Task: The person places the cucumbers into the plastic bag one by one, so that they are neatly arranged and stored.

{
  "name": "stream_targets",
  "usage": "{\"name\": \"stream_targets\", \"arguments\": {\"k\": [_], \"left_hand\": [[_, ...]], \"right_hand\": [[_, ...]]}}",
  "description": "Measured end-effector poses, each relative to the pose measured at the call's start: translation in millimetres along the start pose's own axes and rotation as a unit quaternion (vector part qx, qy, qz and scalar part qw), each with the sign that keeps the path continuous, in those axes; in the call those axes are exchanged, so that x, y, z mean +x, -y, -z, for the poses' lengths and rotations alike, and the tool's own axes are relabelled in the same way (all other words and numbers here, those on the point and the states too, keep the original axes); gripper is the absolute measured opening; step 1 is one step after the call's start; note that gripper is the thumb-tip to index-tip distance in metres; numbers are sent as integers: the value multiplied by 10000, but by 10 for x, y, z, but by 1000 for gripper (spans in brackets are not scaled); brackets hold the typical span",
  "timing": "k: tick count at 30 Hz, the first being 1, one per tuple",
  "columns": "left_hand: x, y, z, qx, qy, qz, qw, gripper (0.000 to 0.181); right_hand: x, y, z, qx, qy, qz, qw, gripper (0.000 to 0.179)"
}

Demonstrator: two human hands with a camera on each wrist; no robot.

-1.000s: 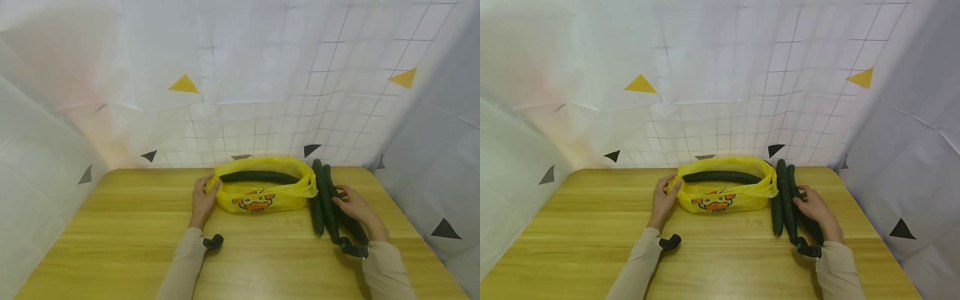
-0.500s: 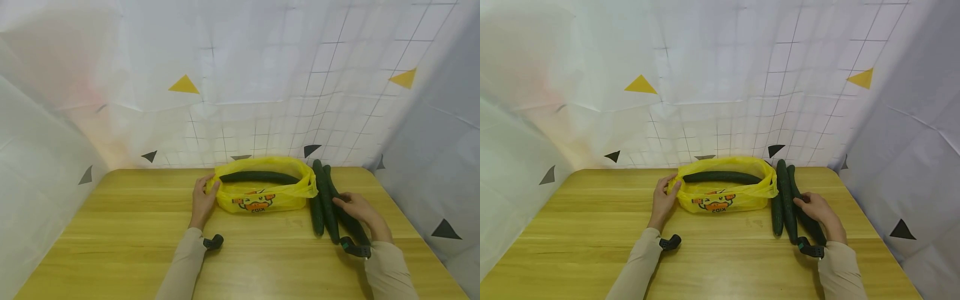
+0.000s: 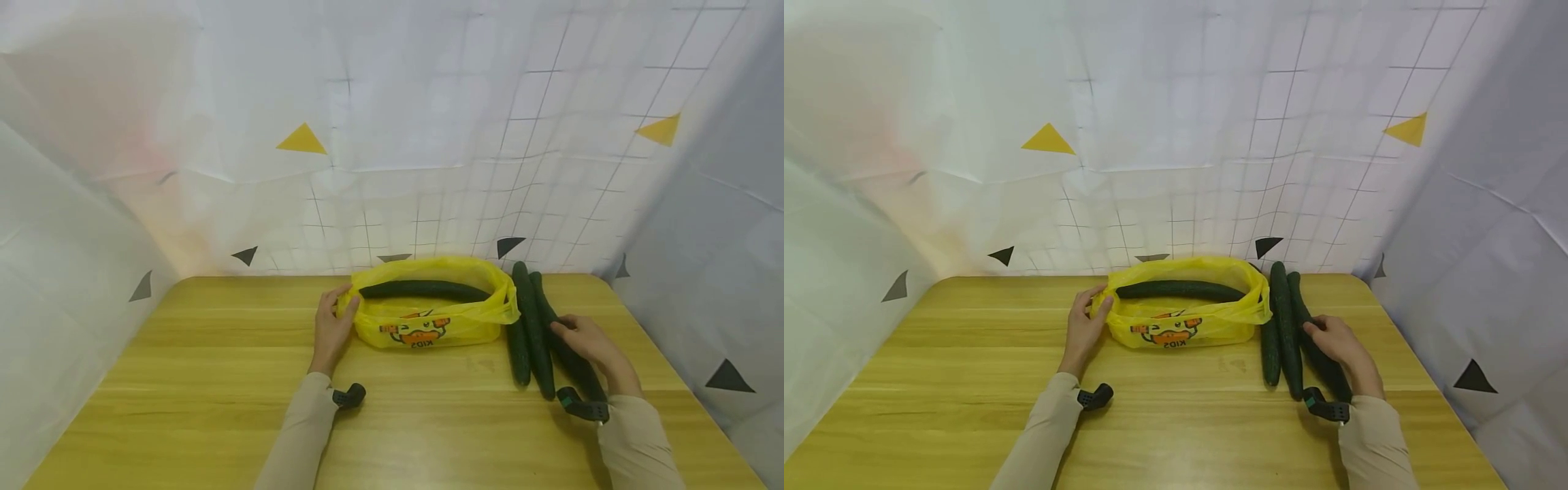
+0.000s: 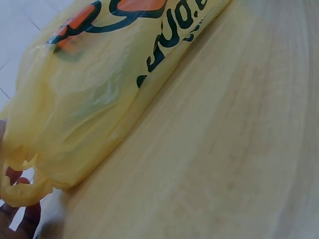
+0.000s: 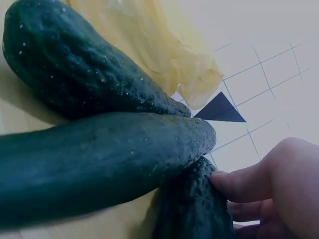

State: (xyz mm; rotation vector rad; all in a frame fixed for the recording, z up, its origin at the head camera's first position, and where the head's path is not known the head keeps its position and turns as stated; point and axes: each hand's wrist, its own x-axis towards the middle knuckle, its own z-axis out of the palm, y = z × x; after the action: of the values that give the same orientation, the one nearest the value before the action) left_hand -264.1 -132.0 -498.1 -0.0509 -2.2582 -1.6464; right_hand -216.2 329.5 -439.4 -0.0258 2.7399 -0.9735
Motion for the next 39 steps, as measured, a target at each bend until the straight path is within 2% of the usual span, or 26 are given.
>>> {"name": "stream_targets", "arguments": {"k": [15, 26, 39], "left_hand": [[-9, -13, -9, 31, 24, 17, 10000, 40], [27, 3, 1, 59, 52, 5, 10000, 41], [24, -24, 3, -99, 150, 103, 9998, 42]], "right_hand": [[-13, -82, 24, 178, -4, 13, 9998, 63], [-35, -50, 82, 890, 288, -169, 9955, 72], [-47, 0, 174, 1188, 151, -66, 9928, 74]]}}
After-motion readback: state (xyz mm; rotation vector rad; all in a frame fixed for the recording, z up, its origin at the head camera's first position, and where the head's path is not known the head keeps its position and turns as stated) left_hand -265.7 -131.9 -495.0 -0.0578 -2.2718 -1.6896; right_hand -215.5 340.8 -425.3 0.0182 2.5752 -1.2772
